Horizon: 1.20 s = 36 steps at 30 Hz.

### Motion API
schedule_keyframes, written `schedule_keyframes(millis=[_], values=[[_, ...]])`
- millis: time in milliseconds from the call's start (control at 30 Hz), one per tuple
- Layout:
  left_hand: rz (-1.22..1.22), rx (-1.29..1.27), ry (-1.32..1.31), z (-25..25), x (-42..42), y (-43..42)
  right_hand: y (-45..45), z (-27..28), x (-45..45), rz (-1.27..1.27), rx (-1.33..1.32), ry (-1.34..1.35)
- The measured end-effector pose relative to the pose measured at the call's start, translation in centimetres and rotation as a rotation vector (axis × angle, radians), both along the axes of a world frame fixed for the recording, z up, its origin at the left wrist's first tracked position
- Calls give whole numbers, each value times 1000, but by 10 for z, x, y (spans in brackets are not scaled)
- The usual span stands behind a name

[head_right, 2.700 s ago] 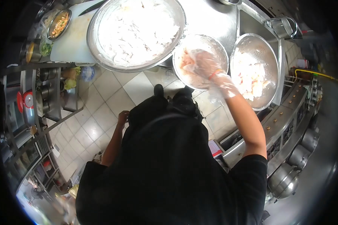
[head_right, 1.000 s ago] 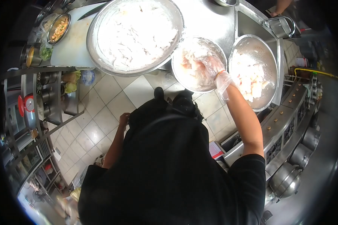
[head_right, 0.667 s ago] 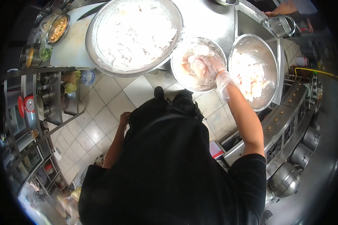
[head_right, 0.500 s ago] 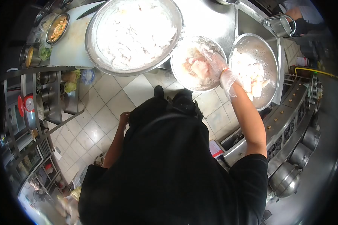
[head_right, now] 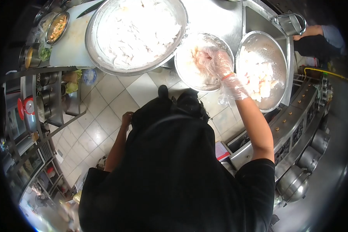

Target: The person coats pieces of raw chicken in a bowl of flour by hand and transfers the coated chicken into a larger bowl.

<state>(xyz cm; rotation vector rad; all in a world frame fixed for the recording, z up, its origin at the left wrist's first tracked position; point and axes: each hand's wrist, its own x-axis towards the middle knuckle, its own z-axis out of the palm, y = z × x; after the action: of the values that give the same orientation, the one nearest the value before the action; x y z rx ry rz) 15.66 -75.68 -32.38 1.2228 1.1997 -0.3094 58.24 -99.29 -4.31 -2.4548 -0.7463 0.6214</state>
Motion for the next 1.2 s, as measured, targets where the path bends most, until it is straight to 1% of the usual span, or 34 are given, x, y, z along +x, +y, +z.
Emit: schedule_keyframes(millis=[67,100,167,200,267,300,333,400,433,500,533,600,633,700,767,800,833,867,900,933,967,1000,1033,1067,1100,1167,1200], values=[[1,0,-14,-7,-3,1,1,-9,0,119,87,-71],[1,1,-29,-10,-4,1,0,-11,0,118,86,-68],[17,-13,-39,-9,-5,1,8,-3,-6,9,339,149],[31,-28,-53,-9,-6,0,6,-6,-5,10,339,153],[29,-3,-30,-9,-7,-3,-3,-15,4,-139,658,305],[24,23,-9,-10,-7,-4,-10,-24,10,-101,568,213],[25,22,-9,-4,-4,-6,-8,-23,9,-100,567,214],[-33,88,45,8,-1,-9,-4,-22,3,56,192,61],[-35,86,45,7,-2,-10,0,-19,-5,54,190,61],[15,54,4,1,-7,-11,9,-15,-23,217,-59,-329],[11,54,5,4,-5,-11,10,-21,-24,213,-58,-328],[-2,40,91,10,0,-10,11,-38,-23,254,-94,-300],[-7,41,90,6,0,-10,19,-26,-27,214,-127,-249],[59,3,54,-3,-1,-9,17,-30,-24,210,-96,-196],[66,-3,31,-9,-2,-6,16,-42,-22,213,-63,-146],[78,-8,11,-12,-3,-6,14,-52,-22,183,-23,-311],[84,-8,12,-19,-6,-6,18,-50,-25,156,18,-475],[47,36,-60,-25,-10,-8,20,-47,-26,161,18,-471],[9,81,-131,-31,-14,-9,20,-43,-27,171,-22,-410],[11,80,-127,-43,-20,-10,22,-38,-28,180,-62,-350],[1,84,-116,-53,-24,-10,22,-43,-28,180,-63,-348],[-9,88,-106,-62,-29,-10,21,-53,-24,54,-3,-149],[-10,85,-106,-60,-28,-11,19,-66,-21,-7,23,-48],[-60,172,-78,-56,-27,-12,18,-78,-17,-74,50,48],[-110,258,-51,-52,-25,-14,16,-92,-14,-81,189,85],[-143,263,-27,-47,-23,-17,19,-80,-16,-84,325,122],[-177,273,-1,-43,-23,-17,30,-42,-28,62,111,-179]])
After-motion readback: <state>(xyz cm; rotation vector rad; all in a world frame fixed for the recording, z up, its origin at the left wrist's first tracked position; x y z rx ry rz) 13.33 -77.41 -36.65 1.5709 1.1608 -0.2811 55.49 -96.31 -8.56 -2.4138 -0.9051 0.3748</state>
